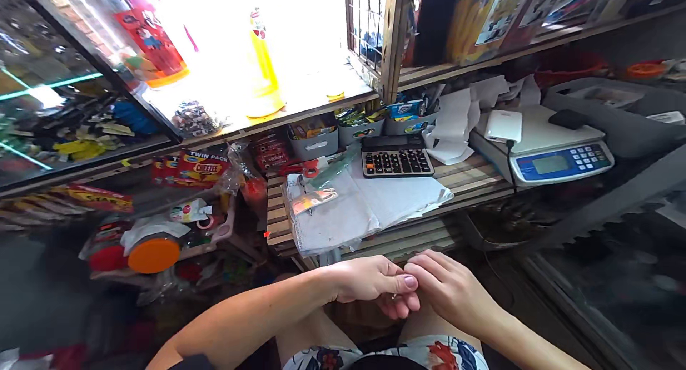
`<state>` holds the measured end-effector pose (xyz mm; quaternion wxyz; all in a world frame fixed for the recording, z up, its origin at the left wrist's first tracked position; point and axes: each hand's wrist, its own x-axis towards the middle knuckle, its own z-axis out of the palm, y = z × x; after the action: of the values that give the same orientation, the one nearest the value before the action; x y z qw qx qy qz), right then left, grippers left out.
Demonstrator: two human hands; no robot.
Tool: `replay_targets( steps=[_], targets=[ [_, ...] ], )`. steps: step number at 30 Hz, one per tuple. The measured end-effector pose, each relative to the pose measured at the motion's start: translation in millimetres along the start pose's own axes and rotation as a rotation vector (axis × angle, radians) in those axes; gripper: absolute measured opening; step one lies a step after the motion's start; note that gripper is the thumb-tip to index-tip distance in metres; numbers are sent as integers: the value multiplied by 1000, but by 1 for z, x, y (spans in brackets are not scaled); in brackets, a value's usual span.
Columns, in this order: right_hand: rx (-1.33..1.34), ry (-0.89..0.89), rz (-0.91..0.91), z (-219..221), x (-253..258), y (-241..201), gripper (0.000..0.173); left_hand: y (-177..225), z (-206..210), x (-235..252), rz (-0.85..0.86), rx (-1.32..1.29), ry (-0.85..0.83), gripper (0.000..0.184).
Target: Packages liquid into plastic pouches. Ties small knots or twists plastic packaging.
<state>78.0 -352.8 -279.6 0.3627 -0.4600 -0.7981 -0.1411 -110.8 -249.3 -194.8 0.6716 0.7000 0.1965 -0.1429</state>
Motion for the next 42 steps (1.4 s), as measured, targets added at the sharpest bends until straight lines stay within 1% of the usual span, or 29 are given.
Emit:
replay_targets(
  steps=[1,2,4,5,6,8,10,11,13,15,16,18,20,21,22,23,25,26,28,29,31,32,33,34,35,37,39,40,42],
  targets=[
    [26,-18,-2,-2,-1,0,18,1,2,-1,63,248,59,34],
    [78,-51,0,-6,-1,1,19,1,4,-2,159,577,144,34],
    [269,-142,57,-13,-3,3,25,-11,8,0,433,1253,399,22],
    [403,-176,113,-17,-4,5,29,-16,9,4,575,1504,540,19],
    [552,-203,181,-21,-5,7,32,-17,9,8,669,1645,635,19],
    [822,-199,326,-26,-7,11,36,-16,11,13,769,1718,742,23],
    [970,-146,466,-27,-14,11,37,-18,12,21,833,1622,746,33],
    [1003,-114,510,-27,-18,10,35,-21,13,26,887,1541,737,29],
    [958,-44,565,-25,-25,7,33,-29,14,41,959,1424,775,18],
    [780,38,598,-22,-32,2,34,-37,20,57,916,1236,862,19],
    [660,85,611,-18,-36,-1,33,-39,26,64,855,1031,868,22],
    [444,178,613,-10,-40,-5,31,-35,39,74,703,420,763,27],
    [338,217,585,-4,-43,-4,30,-23,51,84,547,-270,707,20],
    [324,212,565,-2,-44,-3,30,-17,54,88,462,-547,701,16],
    [339,200,548,0,-45,-2,30,-13,54,90,392,-716,689,15],
    [384,189,542,0,-46,-1,30,-13,52,90,360,-793,647,17],
    [522,159,549,-6,-47,3,30,-24,43,89,439,-716,491,19],
    [576,134,559,-11,-48,5,30,-34,35,88,527,-568,409,18],
    [597,103,570,-16,-50,5,30,-46,17,81,711,-86,326,15],
    [554,94,575,-16,-52,5,30,-47,12,77,779,201,364,16],
    [384,79,591,-12,-54,2,30,-50,14,73,842,721,567,23],
    [291,77,592,-8,-54,-1,29,-52,18,73,841,886,686,24],
    [208,85,589,-4,-52,-4,30,-54,22,76,816,955,784,24],
    [142,105,585,1,-48,-7,30,-55,26,80,780,913,843,26],
    [105,137,581,5,-45,-9,30,-53,30,83,738,768,857,28],
    [81,217,569,13,-37,-13,28,-44,39,85,665,266,817,26],
    [100,271,543,19,-30,-17,26,-35,46,89,601,-218,817,18],
    [136,278,540,20,-29,-18,26,-33,47,89,582,-360,808,16],
    [280,275,539,19,-30,-17,25,-34,42,85,599,-446,732,12]
  ],
)
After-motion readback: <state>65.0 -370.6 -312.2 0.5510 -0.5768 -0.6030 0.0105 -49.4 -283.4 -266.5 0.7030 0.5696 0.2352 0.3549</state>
